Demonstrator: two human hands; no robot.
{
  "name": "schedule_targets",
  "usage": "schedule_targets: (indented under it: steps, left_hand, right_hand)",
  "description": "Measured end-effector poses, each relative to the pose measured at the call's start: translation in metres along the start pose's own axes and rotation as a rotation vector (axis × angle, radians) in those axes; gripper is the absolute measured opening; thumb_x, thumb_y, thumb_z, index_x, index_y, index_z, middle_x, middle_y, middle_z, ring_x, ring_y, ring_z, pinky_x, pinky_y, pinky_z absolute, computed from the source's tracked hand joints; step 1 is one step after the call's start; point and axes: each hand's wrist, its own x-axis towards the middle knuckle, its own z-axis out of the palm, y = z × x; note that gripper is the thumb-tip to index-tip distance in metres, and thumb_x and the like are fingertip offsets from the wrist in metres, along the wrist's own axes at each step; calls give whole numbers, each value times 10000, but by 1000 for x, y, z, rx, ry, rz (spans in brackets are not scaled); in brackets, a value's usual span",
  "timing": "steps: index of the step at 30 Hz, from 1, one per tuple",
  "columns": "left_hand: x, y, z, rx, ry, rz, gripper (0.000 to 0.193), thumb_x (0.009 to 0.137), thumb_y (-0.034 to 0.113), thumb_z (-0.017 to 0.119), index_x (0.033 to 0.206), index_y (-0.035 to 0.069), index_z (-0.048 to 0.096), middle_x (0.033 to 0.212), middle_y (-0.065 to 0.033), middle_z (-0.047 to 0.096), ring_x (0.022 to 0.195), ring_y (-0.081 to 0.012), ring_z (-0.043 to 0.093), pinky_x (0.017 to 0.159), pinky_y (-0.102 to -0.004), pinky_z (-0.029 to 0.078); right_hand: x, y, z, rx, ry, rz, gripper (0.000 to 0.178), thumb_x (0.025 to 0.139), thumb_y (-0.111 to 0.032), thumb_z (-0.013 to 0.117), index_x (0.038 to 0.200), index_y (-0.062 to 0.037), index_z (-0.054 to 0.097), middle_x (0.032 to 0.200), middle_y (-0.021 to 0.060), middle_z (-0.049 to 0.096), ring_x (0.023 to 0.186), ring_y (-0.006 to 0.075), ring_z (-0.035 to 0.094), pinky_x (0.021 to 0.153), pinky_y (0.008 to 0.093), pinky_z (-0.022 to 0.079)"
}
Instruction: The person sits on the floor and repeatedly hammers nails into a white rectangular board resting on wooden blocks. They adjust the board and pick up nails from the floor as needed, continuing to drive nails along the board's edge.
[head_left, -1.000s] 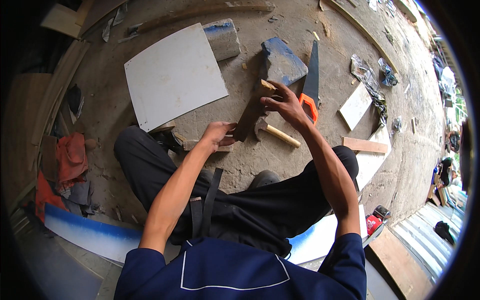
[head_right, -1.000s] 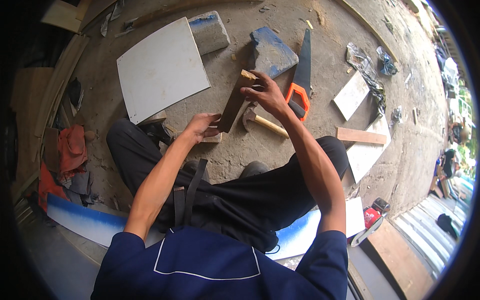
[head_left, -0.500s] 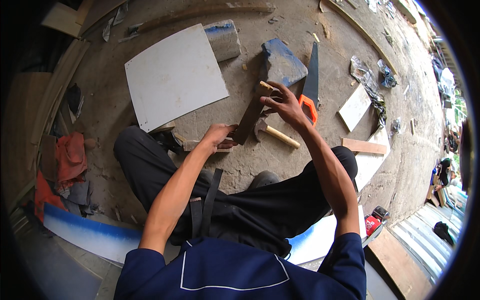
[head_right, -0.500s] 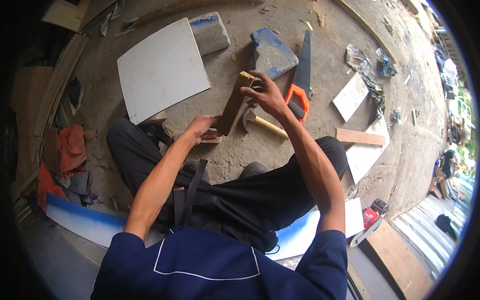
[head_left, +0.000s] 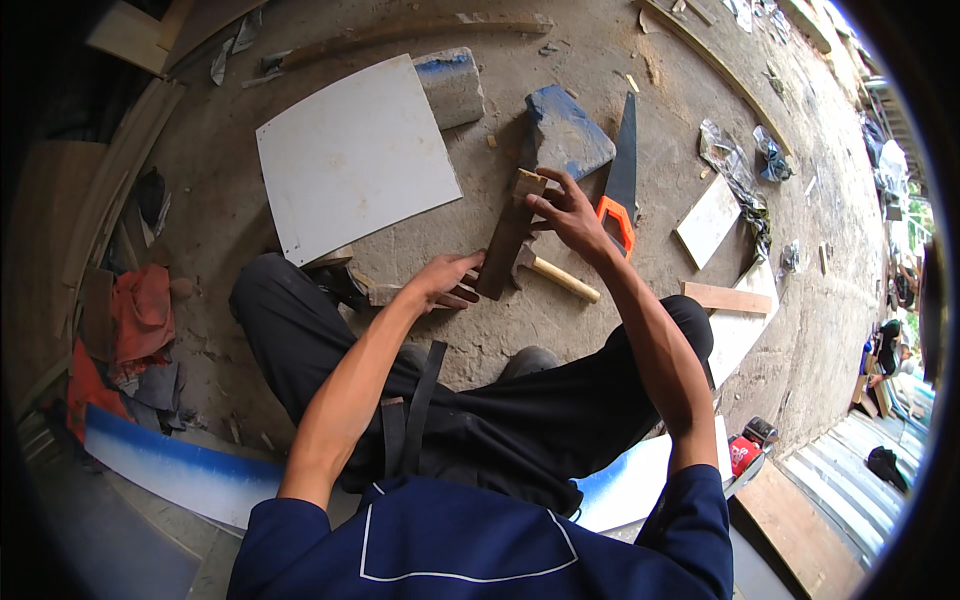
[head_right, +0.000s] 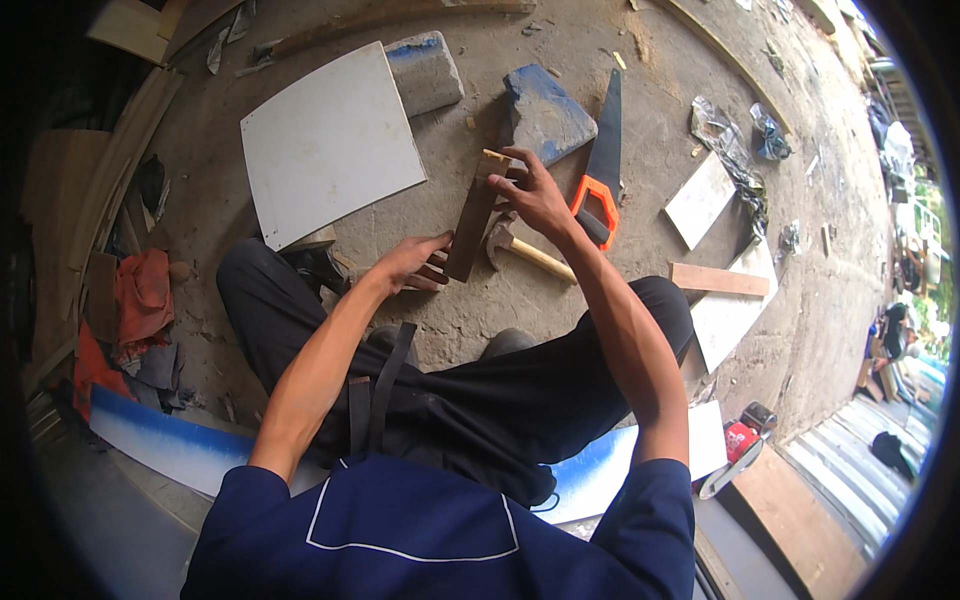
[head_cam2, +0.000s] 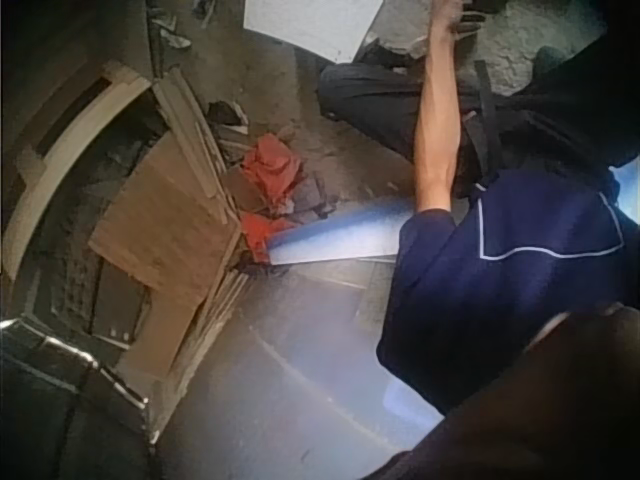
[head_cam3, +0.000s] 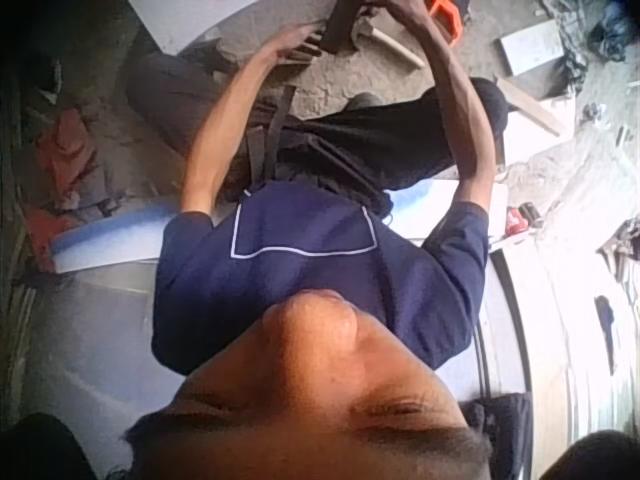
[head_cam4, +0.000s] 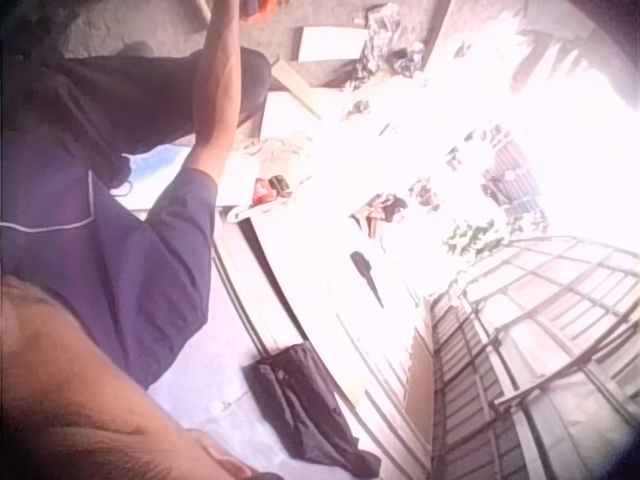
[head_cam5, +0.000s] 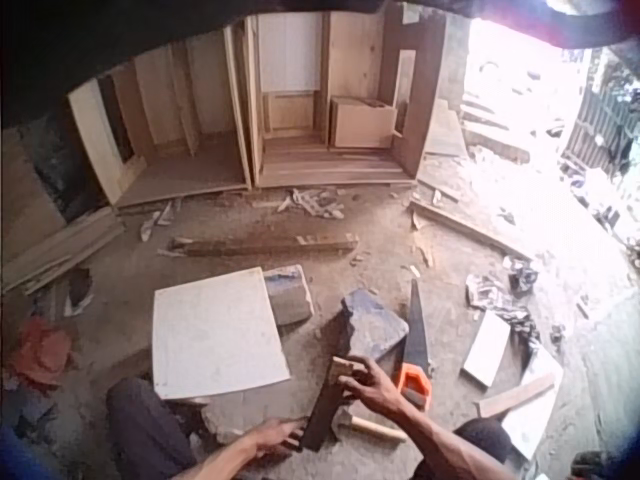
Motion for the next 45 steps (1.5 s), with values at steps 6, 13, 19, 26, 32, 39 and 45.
schedule_targets:
  steps: [6,13,19,26,32,39,45]
  left_hand:
    - [-7,3,2,110,-57,155,637,895,651,538,1097,54,627,962,-99,667,811,-184,680,715,-327,583]
    - [-19,21,-3,-60,38,81,602,902,633,524,1038,52,602,709,-46,567,535,-126,563,504,-275,510]
    - [-5,21,-13,-49,314,48,642,908,654,493,939,23,609,692,-40,544,494,-124,508,447,-275,460]
    - [8,13,-6,-345,440,165,538,940,546,472,936,23,596,737,-55,566,585,-162,570,507,-303,495]
    - [6,3,-14,-418,513,400,398,917,397,558,1089,42,611,962,-39,617,831,-170,605,724,-329,515]
    - [-1,10,-16,-532,418,552,446,930,357,604,1269,69,591,1234,-48,616,1141,-190,595,956,-402,433]
    - [8,13,-14,-582,488,510,545,954,443,603,1312,33,565,1259,-67,612,1155,-197,600,989,-395,432]
  right_hand:
    - [10,21,-4,-97,40,154,707,962,-319,645,1488,-39,265,1155,215,652,1002,255,664,726,351,584]
    - [3,48,14,-676,-307,59,748,916,-316,637,1522,-87,264,1268,275,599,1171,388,596,981,416,471]
    - [-3,23,52,-842,-374,-155,819,864,-328,712,1520,-131,264,1203,258,626,1116,421,604,929,463,491]
    - [24,51,58,-689,-218,-278,590,862,-269,735,1342,-35,484,1123,204,655,1041,356,640,858,425,518]
    - [42,48,65,-578,-163,-392,437,854,-178,719,1236,-37,558,1084,200,670,1033,374,634,853,423,507]
    - [66,49,73,-525,-202,-470,462,852,-141,716,1265,-31,541,1130,206,655,1068,385,620,864,430,511]
    - [71,44,73,-578,-223,-450,526,877,-145,698,1353,-55,495,1204,213,626,1134,387,587,935,437,485]
